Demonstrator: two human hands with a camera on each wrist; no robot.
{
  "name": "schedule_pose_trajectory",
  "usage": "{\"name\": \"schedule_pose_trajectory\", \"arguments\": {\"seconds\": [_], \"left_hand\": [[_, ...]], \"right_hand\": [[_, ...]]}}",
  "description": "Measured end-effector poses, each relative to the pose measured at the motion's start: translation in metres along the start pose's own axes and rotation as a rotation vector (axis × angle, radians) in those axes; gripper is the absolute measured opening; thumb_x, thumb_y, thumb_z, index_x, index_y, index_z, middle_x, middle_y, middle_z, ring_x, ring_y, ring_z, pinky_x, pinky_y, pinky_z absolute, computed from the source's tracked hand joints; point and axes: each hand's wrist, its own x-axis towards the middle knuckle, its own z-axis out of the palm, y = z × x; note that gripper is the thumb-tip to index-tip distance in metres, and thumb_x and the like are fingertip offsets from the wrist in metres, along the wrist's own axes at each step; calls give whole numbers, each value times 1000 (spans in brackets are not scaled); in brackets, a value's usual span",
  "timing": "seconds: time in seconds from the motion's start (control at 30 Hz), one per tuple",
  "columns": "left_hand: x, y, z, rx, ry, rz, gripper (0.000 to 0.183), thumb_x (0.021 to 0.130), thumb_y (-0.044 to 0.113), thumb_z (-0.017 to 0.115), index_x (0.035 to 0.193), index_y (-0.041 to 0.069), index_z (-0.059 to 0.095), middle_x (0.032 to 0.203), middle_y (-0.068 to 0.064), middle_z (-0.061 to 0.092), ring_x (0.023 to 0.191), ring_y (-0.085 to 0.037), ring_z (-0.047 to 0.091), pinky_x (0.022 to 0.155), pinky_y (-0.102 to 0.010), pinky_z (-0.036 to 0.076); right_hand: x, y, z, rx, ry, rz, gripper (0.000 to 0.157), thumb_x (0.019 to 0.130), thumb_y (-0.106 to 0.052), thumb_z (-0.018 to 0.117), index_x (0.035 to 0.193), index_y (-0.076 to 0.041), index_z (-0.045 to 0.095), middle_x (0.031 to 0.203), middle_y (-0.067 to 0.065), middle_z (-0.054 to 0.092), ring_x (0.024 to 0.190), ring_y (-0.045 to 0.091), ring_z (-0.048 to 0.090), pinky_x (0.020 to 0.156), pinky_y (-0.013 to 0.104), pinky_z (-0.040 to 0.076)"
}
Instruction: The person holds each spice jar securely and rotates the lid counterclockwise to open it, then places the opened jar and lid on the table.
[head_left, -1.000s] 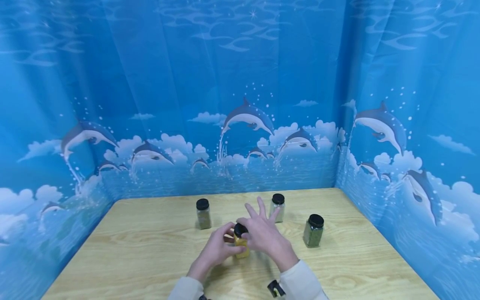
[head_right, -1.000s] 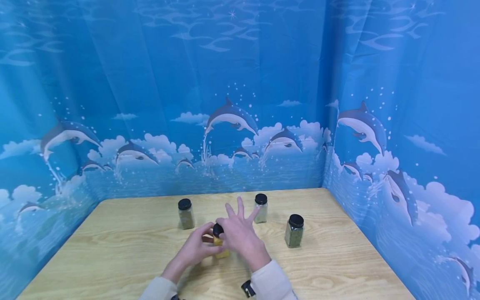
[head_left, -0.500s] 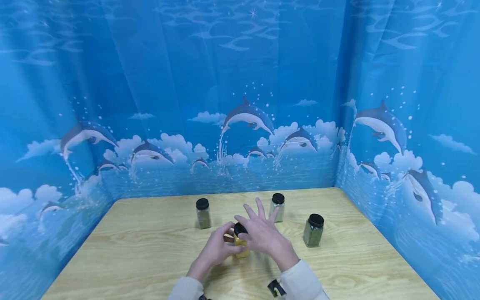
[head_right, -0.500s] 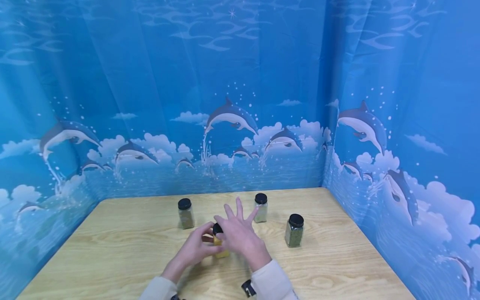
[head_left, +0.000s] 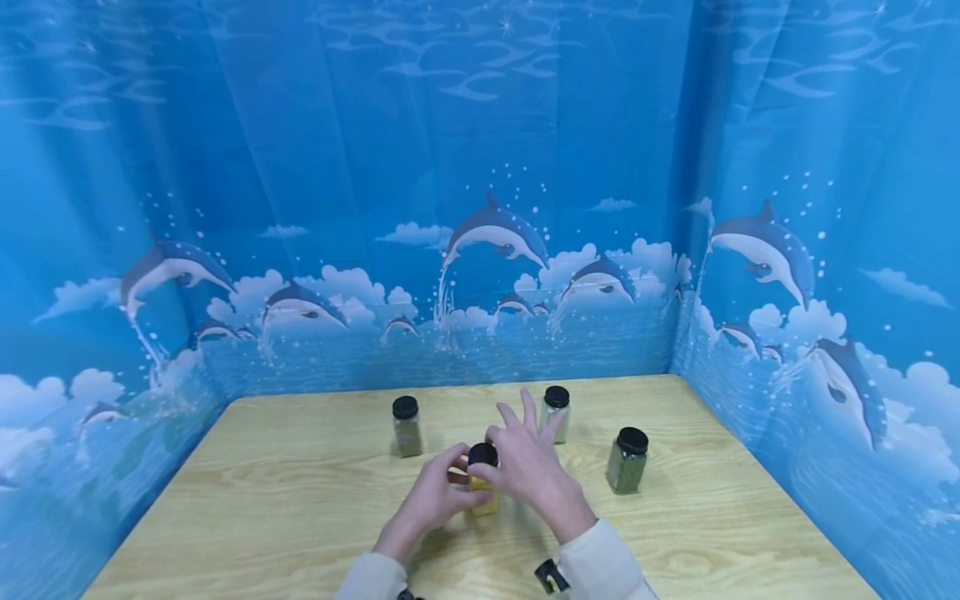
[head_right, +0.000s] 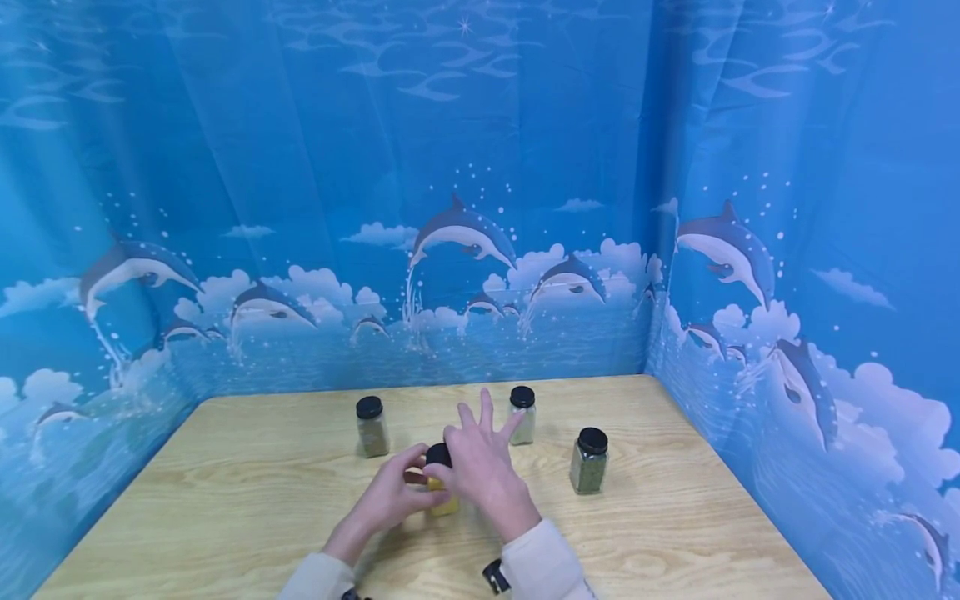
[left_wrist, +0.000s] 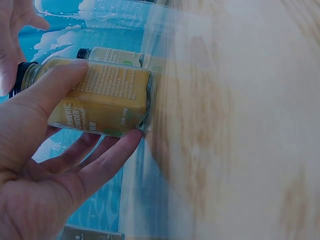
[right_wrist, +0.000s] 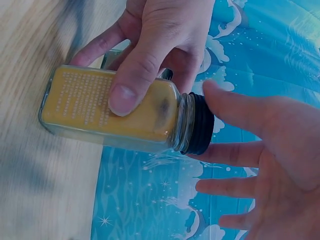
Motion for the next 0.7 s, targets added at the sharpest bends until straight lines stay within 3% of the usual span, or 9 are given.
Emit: {"name": "schedule_pose_trajectory", "arguments": {"seconds": [0.13,0.4,0.7], "left_hand": [[0,0,-1,5,-3,7,37,74,32,81,102,28,57,110,-1,61,104,-27,63,85,-42,57],[0,-1,-1,6,-3,-10,44,72,38,81,108,30,57,111,-1,61,103,-24,63,81,-39,57],[1,-1,-1,6,-1,-17,44,72,37,81,108,30,58,111,-2,61,101,-23,63,81,-39,57]], "right_hand": [[-1,0,-1,-11,0,-33,39,75,-52,73,100,-22,71,144,11,47,142,47,18,92,87,1],[-2,-1,-3,38,-96,-82,30,79,-29,75,108,-25,67,146,9,44,143,49,15,90,88,1],[-2,-1,-4,45,-130,-101,37,78,-24,76,113,-24,65,147,10,42,143,49,13,90,88,4]]}}
